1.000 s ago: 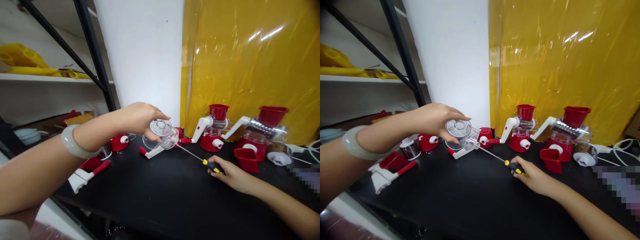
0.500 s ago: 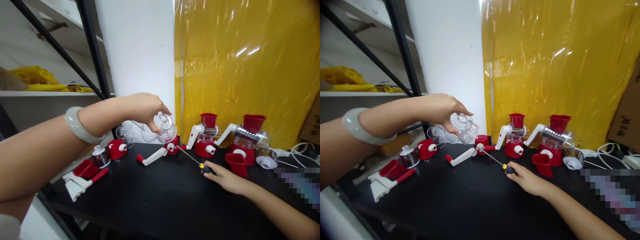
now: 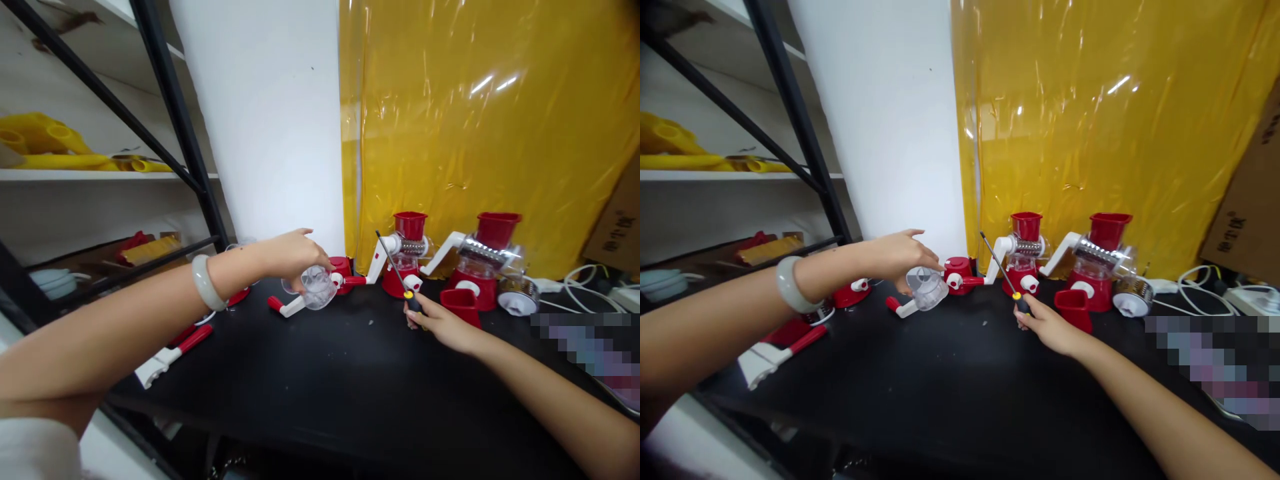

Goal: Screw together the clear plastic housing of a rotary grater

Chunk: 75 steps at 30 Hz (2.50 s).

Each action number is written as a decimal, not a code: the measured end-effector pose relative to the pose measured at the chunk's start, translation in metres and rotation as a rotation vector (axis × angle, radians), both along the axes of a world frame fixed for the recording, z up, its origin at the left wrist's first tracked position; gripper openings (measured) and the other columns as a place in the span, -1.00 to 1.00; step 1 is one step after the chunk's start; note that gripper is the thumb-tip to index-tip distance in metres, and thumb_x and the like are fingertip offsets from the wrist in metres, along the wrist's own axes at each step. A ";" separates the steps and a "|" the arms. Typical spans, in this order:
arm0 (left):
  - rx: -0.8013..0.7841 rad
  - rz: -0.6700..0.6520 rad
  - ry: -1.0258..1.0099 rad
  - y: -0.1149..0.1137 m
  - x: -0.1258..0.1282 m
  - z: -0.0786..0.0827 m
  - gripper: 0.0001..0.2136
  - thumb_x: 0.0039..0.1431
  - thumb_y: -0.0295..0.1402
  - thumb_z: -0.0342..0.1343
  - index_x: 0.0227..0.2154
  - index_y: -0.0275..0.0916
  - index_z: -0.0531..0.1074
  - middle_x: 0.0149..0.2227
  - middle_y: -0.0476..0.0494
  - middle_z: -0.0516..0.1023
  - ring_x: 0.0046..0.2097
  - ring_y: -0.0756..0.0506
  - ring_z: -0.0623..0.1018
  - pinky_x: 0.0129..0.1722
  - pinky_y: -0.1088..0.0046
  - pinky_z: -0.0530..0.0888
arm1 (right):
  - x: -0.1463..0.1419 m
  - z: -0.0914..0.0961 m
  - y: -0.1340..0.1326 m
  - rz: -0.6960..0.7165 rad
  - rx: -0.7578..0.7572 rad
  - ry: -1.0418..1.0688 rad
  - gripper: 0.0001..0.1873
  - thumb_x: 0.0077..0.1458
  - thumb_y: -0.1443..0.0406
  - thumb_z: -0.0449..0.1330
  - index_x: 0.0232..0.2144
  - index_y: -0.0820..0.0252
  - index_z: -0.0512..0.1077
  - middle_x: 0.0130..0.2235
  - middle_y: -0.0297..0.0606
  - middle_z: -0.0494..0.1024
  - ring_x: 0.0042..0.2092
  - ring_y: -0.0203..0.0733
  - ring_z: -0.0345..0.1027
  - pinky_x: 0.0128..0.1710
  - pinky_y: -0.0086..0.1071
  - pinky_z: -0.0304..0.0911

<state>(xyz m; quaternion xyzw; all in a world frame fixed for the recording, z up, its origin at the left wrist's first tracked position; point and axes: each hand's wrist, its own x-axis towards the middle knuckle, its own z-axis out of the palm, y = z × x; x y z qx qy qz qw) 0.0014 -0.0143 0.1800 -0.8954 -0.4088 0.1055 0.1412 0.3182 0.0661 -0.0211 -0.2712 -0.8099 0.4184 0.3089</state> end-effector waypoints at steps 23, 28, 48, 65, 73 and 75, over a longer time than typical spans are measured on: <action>-0.085 0.251 -0.448 0.005 -0.042 -0.018 -0.35 -0.09 -0.04 0.33 0.11 -0.11 0.46 0.01 -0.19 0.61 -0.04 -0.20 0.59 -0.11 0.39 0.42 | 0.012 0.010 -0.003 -0.201 0.336 -0.220 -0.80 0.21 0.10 0.11 -0.35 0.04 0.26 -0.44 -0.32 0.46 -0.40 -0.10 0.37 -0.37 -0.28 0.19; -0.042 0.292 -0.456 0.000 -0.053 -0.003 -0.34 -0.11 -0.03 0.33 0.11 -0.10 0.47 -0.02 -0.17 0.63 -0.12 -0.18 0.58 -0.15 0.37 0.43 | 0.016 0.008 0.000 -0.224 0.545 -0.421 -0.85 0.26 0.16 0.03 -0.34 0.04 0.28 -0.40 -0.27 0.52 -0.39 -0.08 0.45 -0.41 -0.31 0.19; -0.050 0.327 -0.500 -0.011 -0.039 -0.001 -0.33 -0.10 -0.02 0.33 0.11 -0.17 0.47 -0.04 -0.23 0.64 -0.13 -0.19 0.59 -0.17 0.36 0.43 | 0.009 0.009 -0.008 -0.268 0.662 -0.576 -0.87 0.30 0.20 -0.02 -0.32 0.05 0.24 -0.35 -0.21 0.56 -0.35 -0.02 0.50 -0.43 -0.32 0.17; -0.105 0.351 -0.609 -0.012 -0.031 -0.020 -0.32 -0.15 -0.09 0.34 0.10 -0.21 0.49 -0.15 -0.21 0.66 -0.23 -0.15 0.53 -0.24 0.38 0.36 | 0.010 0.009 -0.007 -0.271 0.721 -0.640 -0.86 0.32 0.22 -0.04 -0.33 0.05 0.20 -0.35 -0.25 0.53 -0.33 -0.05 0.49 -0.40 -0.33 0.18; -0.155 0.344 -0.672 -0.001 -0.026 -0.018 -0.32 -0.18 -0.11 0.36 0.09 -0.22 0.50 -0.15 -0.18 0.66 -0.23 -0.16 0.53 -0.22 0.37 0.38 | 0.012 0.008 -0.004 -0.304 0.696 -0.615 -0.88 0.31 0.25 -0.02 -0.31 0.06 0.25 -0.33 -0.24 0.54 -0.32 -0.06 0.50 -0.38 -0.30 0.25; -0.153 0.337 -0.676 0.001 -0.028 -0.019 -0.32 -0.17 -0.10 0.35 0.09 -0.21 0.50 -0.19 -0.15 0.67 -0.26 -0.14 0.52 -0.25 0.39 0.37 | 0.012 0.009 -0.003 -0.323 0.698 -0.617 -0.87 0.31 0.26 -0.03 -0.30 0.07 0.27 -0.33 -0.23 0.54 -0.32 -0.05 0.50 -0.36 -0.28 0.28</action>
